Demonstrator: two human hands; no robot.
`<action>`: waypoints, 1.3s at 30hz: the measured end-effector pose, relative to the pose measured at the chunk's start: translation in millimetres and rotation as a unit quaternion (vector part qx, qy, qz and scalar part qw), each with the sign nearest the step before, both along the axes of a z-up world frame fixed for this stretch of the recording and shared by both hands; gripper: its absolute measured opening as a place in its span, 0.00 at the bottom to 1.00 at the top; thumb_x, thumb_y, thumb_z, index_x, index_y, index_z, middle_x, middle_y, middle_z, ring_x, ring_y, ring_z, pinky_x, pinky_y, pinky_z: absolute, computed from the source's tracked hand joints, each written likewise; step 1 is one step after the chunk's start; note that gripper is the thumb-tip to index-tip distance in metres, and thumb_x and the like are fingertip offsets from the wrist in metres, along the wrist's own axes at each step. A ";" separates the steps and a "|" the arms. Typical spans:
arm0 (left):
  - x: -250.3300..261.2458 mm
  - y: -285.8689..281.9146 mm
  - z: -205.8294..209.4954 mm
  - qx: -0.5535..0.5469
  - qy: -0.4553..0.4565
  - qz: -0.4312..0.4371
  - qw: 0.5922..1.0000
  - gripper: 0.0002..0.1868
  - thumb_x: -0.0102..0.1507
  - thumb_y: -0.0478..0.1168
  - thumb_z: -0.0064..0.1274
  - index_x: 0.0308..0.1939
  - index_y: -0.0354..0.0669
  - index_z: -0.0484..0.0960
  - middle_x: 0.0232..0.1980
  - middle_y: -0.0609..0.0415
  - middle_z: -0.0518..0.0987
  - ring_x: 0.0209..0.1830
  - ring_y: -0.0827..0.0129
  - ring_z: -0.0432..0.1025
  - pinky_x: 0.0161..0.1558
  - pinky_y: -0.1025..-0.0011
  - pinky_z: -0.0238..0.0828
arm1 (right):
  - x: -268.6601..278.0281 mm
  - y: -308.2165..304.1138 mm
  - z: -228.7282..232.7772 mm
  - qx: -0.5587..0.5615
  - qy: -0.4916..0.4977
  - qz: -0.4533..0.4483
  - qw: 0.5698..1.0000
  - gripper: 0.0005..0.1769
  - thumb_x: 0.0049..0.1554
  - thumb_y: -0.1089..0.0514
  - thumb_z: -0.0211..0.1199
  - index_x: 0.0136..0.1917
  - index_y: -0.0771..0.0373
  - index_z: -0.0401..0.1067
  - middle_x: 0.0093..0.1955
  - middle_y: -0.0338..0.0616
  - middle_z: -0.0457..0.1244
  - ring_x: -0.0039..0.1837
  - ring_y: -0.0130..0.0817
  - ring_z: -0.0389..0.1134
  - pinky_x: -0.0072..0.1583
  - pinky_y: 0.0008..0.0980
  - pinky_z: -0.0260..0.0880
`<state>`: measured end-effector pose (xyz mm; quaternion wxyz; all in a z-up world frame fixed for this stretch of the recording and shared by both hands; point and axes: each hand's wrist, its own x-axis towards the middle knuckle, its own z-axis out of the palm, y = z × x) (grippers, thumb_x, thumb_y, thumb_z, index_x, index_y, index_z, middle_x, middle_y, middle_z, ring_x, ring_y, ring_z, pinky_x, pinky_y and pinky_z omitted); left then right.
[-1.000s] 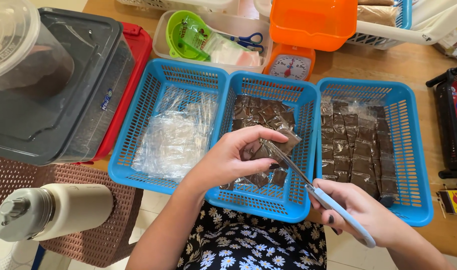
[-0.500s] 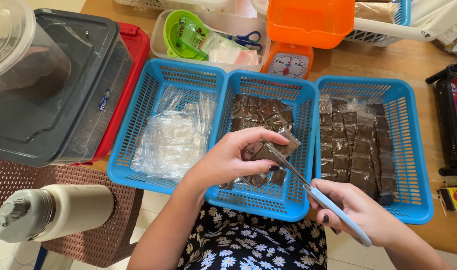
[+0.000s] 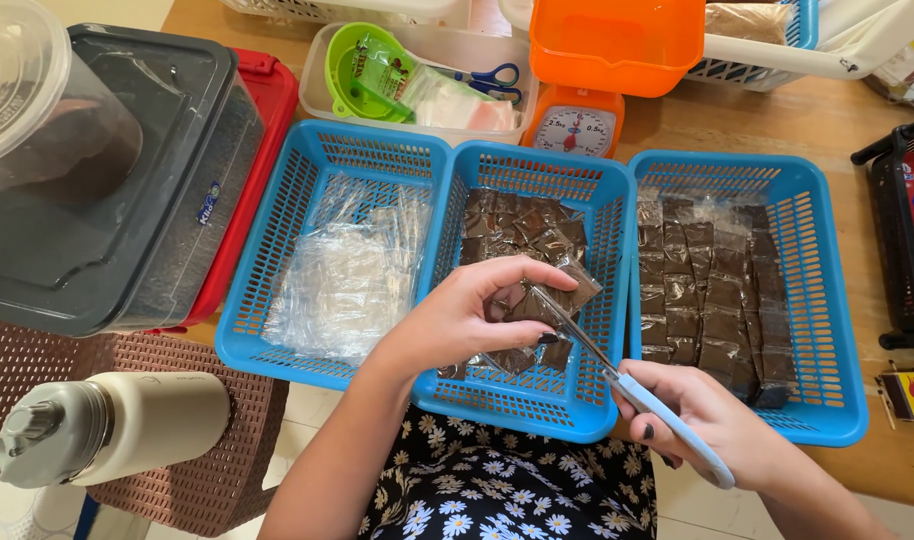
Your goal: The person cuts small plastic packets containing dark paste using scissors and places them into blue plastic baskets.
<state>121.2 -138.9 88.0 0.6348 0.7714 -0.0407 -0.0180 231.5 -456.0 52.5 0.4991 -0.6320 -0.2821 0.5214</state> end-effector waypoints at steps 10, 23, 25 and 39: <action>0.1 -8.0 -8.0 -0.140 0.026 0.006 0.990 0.21 0.71 0.33 0.60 0.69 0.46 0.82 0.59 0.57 0.88 0.45 0.84 0.77 0.44 0.82 0.72 | 1.5 0.4 0.2 -0.011 -0.001 0.006 1.000 0.37 0.52 0.24 0.74 0.43 0.61 0.72 0.31 0.37 0.57 0.32 0.26 0.51 0.33 0.30 0.50; 1.3 -13.4 -12.9 -0.092 0.030 -0.003 0.995 0.25 0.69 0.36 0.64 0.72 0.51 0.83 0.29 0.69 0.67 0.27 0.85 0.58 0.30 0.81 0.55 | -0.3 7.9 4.2 0.001 -0.054 0.054 0.997 0.45 0.51 0.15 0.64 0.50 0.59 0.72 0.39 0.37 0.60 0.40 0.30 0.57 0.41 0.33 0.59; 1.7 -13.4 -13.2 -0.094 0.029 -0.009 0.995 0.26 0.69 0.36 0.65 0.72 0.51 0.83 0.30 0.68 0.69 0.27 0.85 0.59 0.30 0.82 0.58 | -0.2 8.1 2.5 0.016 -0.048 0.049 0.998 0.46 0.51 0.14 0.65 0.49 0.60 0.72 0.39 0.37 0.60 0.40 0.30 0.57 0.41 0.32 0.59; 1.7 -12.3 -11.1 -0.075 0.019 -0.010 0.997 0.28 0.68 0.35 0.66 0.73 0.51 0.81 0.28 0.69 0.63 0.26 0.84 0.56 0.30 0.81 0.53 | -1.2 7.7 3.7 0.027 -0.057 0.040 0.997 0.46 0.52 0.12 0.63 0.47 0.60 0.72 0.36 0.35 0.58 0.38 0.28 0.52 0.39 0.32 0.55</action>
